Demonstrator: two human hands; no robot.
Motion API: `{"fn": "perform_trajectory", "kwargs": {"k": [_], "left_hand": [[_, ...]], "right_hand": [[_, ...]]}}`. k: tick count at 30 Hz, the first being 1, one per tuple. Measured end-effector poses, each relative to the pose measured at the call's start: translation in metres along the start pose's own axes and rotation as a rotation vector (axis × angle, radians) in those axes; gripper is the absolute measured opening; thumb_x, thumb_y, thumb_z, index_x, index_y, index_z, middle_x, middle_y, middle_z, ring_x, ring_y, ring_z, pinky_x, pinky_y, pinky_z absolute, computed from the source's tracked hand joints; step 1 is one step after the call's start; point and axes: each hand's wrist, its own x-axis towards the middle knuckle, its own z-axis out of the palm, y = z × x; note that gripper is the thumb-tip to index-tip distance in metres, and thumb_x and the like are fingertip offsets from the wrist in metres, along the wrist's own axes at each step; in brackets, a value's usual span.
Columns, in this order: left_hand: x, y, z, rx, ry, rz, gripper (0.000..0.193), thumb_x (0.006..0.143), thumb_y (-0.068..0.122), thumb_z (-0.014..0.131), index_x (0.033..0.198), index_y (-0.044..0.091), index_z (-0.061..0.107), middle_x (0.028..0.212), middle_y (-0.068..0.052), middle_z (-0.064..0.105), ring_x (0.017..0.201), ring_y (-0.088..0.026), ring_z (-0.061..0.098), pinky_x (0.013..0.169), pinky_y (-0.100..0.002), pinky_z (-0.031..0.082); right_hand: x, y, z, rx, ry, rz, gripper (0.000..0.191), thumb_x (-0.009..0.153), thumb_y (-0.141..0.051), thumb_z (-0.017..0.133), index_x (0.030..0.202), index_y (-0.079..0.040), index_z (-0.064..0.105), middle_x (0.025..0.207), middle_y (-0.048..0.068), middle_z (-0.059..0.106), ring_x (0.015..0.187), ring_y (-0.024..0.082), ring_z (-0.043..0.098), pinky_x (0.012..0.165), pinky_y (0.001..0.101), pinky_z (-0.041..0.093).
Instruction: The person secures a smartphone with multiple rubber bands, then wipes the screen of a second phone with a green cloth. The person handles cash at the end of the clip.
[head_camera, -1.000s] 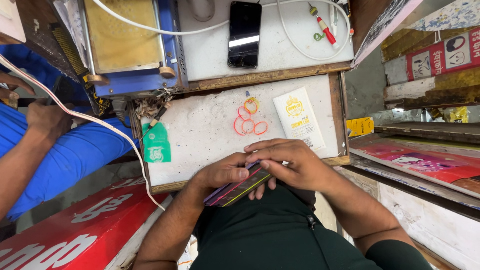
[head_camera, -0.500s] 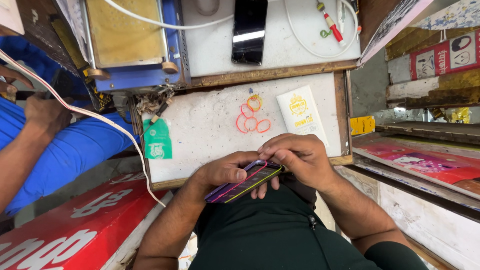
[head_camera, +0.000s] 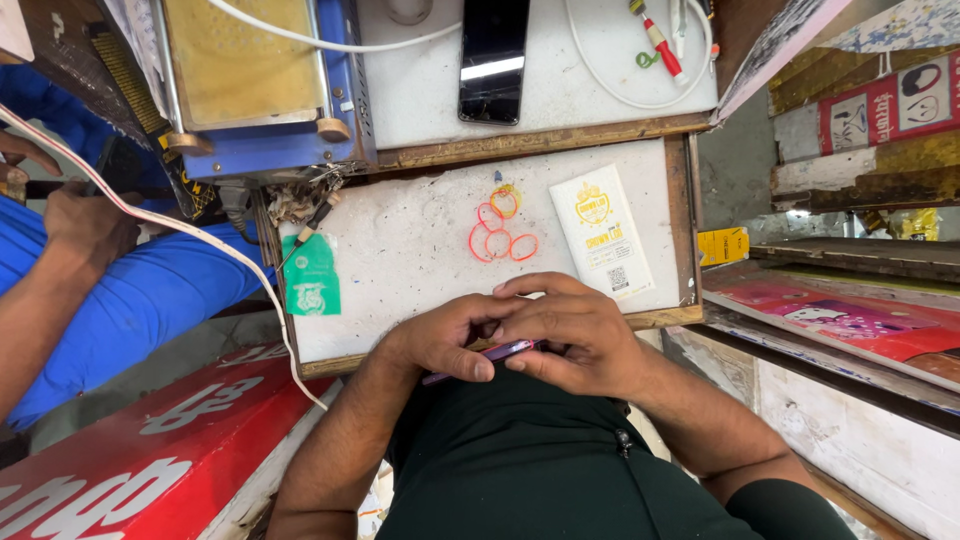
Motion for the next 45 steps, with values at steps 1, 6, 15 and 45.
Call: {"fn": "perform_trajectory", "kwargs": {"k": [1, 6, 15, 45], "left_hand": [[-0.001, 0.000, 0.000, -0.001, 0.012, -0.013, 0.095, 0.090, 0.059, 0.080, 0.149, -0.006, 0.046, 0.132, -0.014, 0.063, 0.124, -0.019, 0.061, 0.109, -0.031, 0.050], [-0.004, 0.013, -0.001, 0.122, 0.046, -0.104, 0.094, 0.093, 0.064, 0.072, 0.151, -0.005, 0.047, 0.126, -0.012, 0.064, 0.115, -0.018, 0.062, 0.102, -0.032, 0.053], [-0.007, 0.026, 0.011, 0.303, 0.227, -0.126, 0.090, 0.093, 0.059, 0.070, 0.154, -0.003, 0.045, 0.129, -0.012, 0.065, 0.115, -0.019, 0.063, 0.103, -0.035, 0.053], [-0.038, 0.010, 0.058, -0.231, 0.459, 0.197, 0.093, 0.085, 0.050, 0.082, 0.150, -0.003, 0.041, 0.138, -0.014, 0.054, 0.113, -0.020, 0.061, 0.089, -0.032, 0.056]], "right_hand": [[0.000, 0.000, 0.001, -0.012, 0.007, -0.008, 0.026, 0.089, -0.015, 0.083, 0.111, -0.007, 0.074, 0.107, 0.005, 0.077, 0.124, 0.031, 0.069, 0.100, 0.0389, 0.061], [-0.008, 0.003, -0.002, 0.001, 0.103, 0.132, 0.021, 0.092, -0.016, 0.079, 0.109, -0.006, 0.074, 0.110, 0.009, 0.078, 0.119, 0.028, 0.073, 0.101, 0.0387, 0.061], [-0.013, 0.007, -0.029, 0.090, 0.211, 0.218, 0.027, 0.107, -0.011, 0.049, 0.118, -0.002, 0.072, 0.118, 0.016, 0.075, 0.120, 0.029, 0.072, 0.106, 0.0388, 0.056], [-0.025, 0.030, 0.024, 0.515, -0.031, 0.612, 0.018, 0.108, -0.021, 0.050, 0.108, -0.004, 0.055, 0.085, 0.006, 0.072, 0.078, 0.010, 0.068, 0.064, 0.0242, 0.054]]}}
